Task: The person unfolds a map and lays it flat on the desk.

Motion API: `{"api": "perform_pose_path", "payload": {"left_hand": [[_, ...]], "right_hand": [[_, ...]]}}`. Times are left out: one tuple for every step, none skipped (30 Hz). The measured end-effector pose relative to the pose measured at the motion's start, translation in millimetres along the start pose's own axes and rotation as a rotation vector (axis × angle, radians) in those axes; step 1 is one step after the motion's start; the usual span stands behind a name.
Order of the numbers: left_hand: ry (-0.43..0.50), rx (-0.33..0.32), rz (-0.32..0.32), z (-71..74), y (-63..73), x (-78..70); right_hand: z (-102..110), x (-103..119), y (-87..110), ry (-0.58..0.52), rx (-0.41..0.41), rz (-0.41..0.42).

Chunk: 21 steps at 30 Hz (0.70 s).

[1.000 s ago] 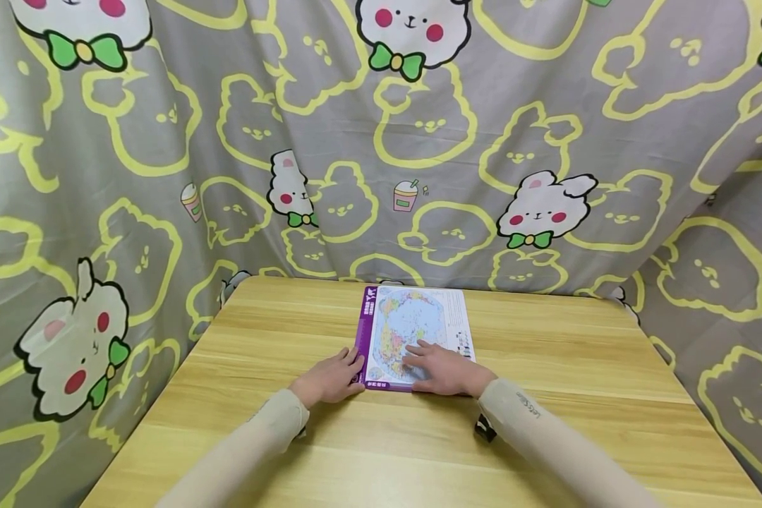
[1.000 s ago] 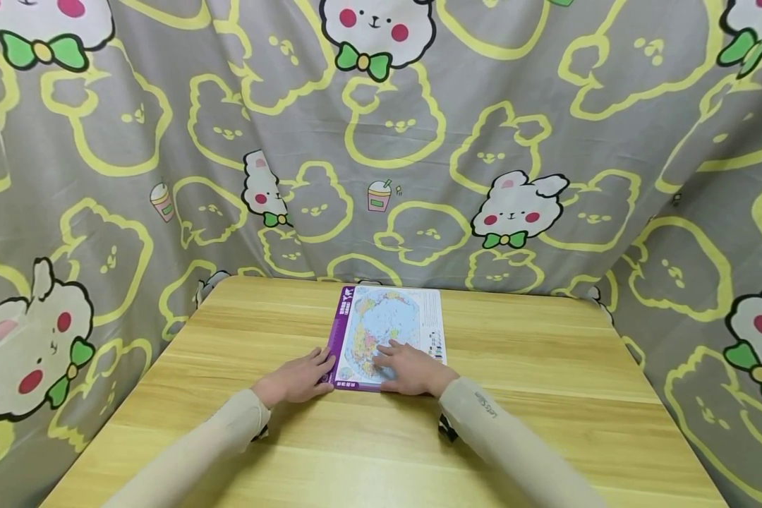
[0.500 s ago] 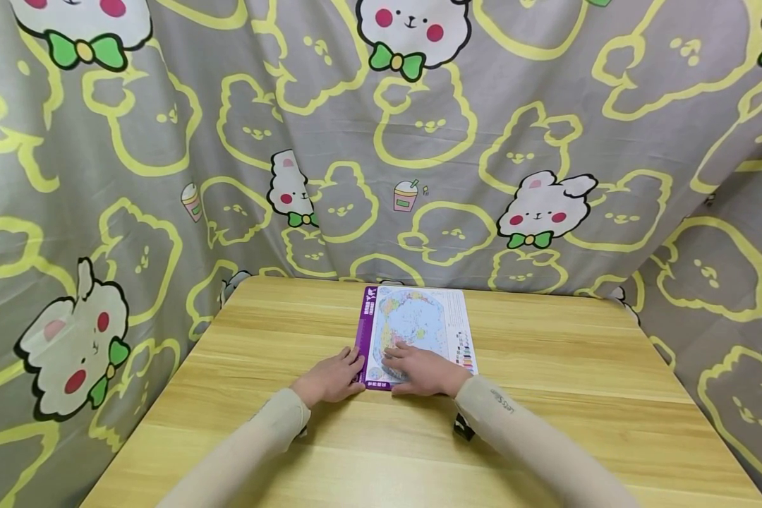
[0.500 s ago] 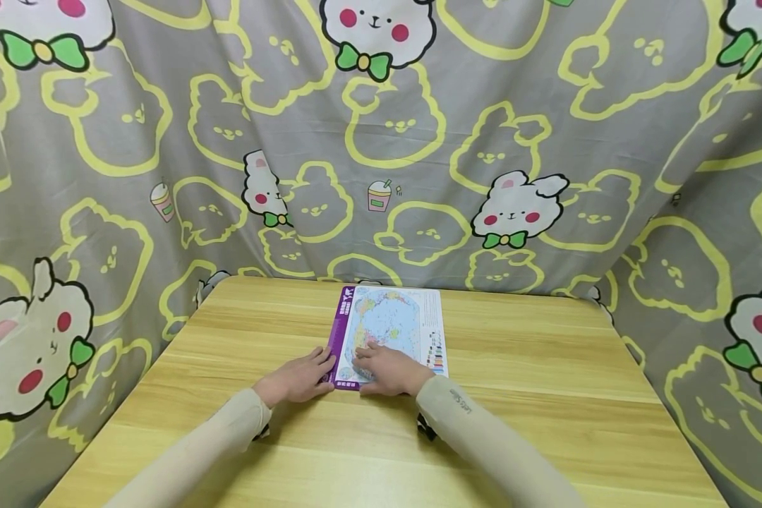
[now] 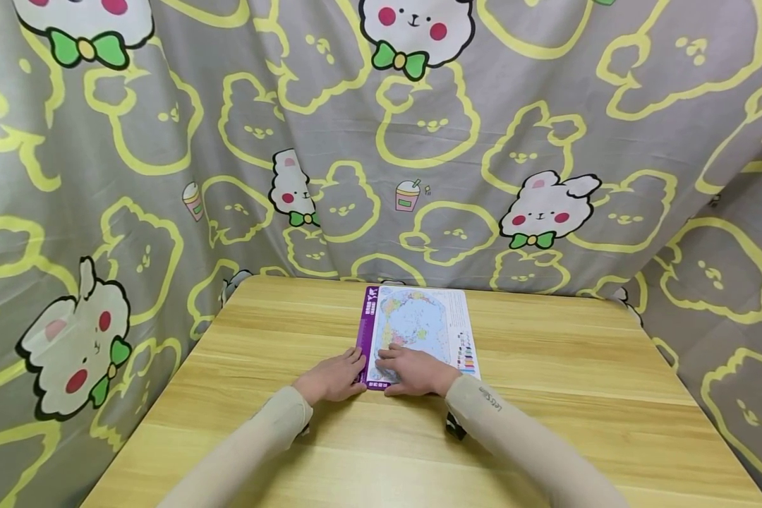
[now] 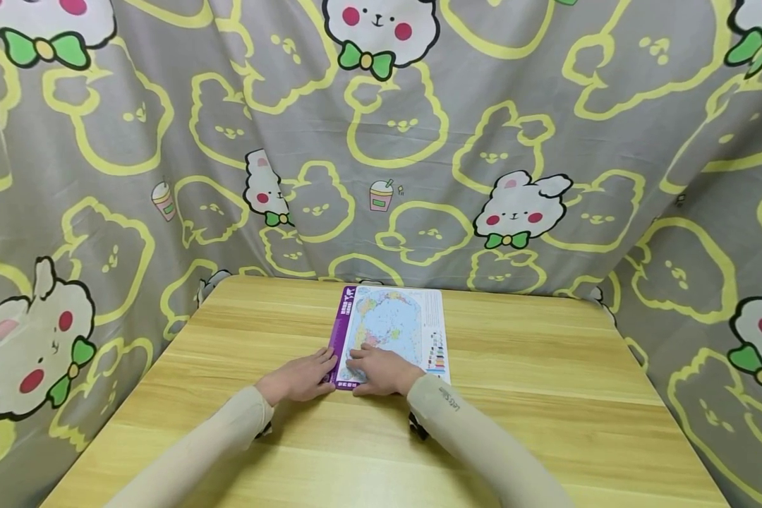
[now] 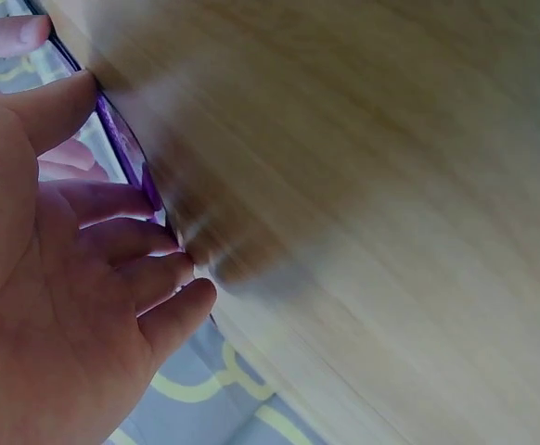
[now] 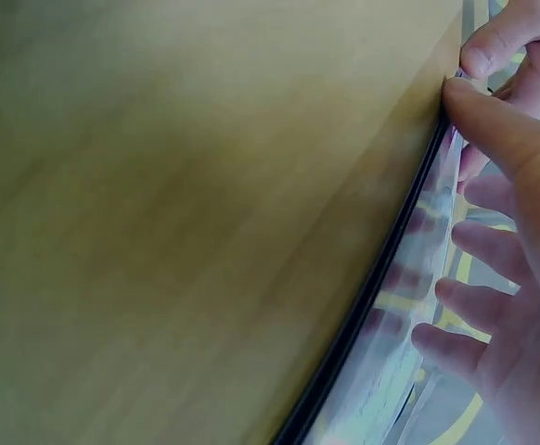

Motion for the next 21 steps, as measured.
{"api": "perform_pose_path", "payload": {"left_hand": [[0.001,0.000,0.002,-0.1,-0.3,0.1],[0.003,0.000,0.004,-0.3,-0.7,0.4],[0.005,0.002,0.005,-0.4,-0.9,0.4],[0.006,0.003,0.005,-0.7,-1.2,0.4],[0.003,0.004,0.005,-0.8,-1.3,0.3],[0.002,0.005,0.006,-0.9,-1.4,0.3],[-0.002,0.008,0.006,-1.2,-1.6,0.2],[-0.004,0.009,0.007,-1.3,-1.9,0.2],[-0.007,0.011,0.006,-1.6,-2.1,0.0],[-0.011,0.012,0.005,-1.8,-2.4,0.0],[-0.015,0.013,0.003,-1.9,-2.5,0.0],[-0.016,0.012,0.001,-2.0,-2.6,-0.1],[-0.016,0.012,-0.001,-2.1,-2.6,-0.2],[-0.015,0.012,-0.005,-2.1,-2.4,-0.4],[-0.017,0.013,-0.008,-2.0,-2.1,-0.7],[-0.019,0.013,-0.011,-2.1,-1.8,-0.8],[-0.021,0.013,-0.014,-2.0,-1.4,-1.0],[-0.022,0.013,-0.016,-1.8,-1.0,-1.2],[-0.022,0.013,-0.016,-1.7,-0.6,-1.2],[-0.022,0.014,-0.017,-1.5,-0.3,-1.3],[-0.024,0.013,-0.018,-1.4,0.0,-1.3]], "right_hand": [[0,0,-0.2,-0.004,0.002,-0.002],[0,0,-0.4,-0.009,0.004,-0.005],[-1,0,-0.7,-0.014,0.006,-0.006],[-2,0,-0.8,-0.017,0.010,-0.009],[-3,0,-1.0,-0.019,0.013,-0.010],[-4,-1,-1.1,-0.021,0.013,-0.009],[-4,-1,-1.0,-0.022,0.014,-0.008],[-5,-1,-0.9,-0.025,0.016,-0.007],[-6,-1,-0.7,-0.028,0.017,-0.005],[-6,-1,-0.4,-0.030,0.016,-0.003],[-6,-2,-0.3,-0.030,0.013,-0.001],[-6,-2,-0.1,-0.030,0.009,0.001],[-6,-2,0.2,-0.027,0.003,0.003],[-6,-2,0.4,-0.023,-0.004,0.005],[-5,-2,0.8,-0.016,-0.012,0.007],[-4,-2,1.2,-0.009,-0.023,0.010],[-3,-2,1.8,-0.002,-0.032,0.012],[-2,-1,2.4,0.004,-0.045,0.018],[0,-1,3.2,0.010,-0.058,0.024],[3,-1,4.2,0.014,-0.069,0.030],[6,0,5.4,0.017,-0.083,0.036]]}}
Point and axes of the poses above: each hand's wrist, its own y-axis away from the middle knuckle, its own z-axis out of the back of the hand, x = y × z, the point moved 9 cm from there along -y, towards the middle knuckle, and after that the axes turned 12 degrees about y, right-handed, at the moved point
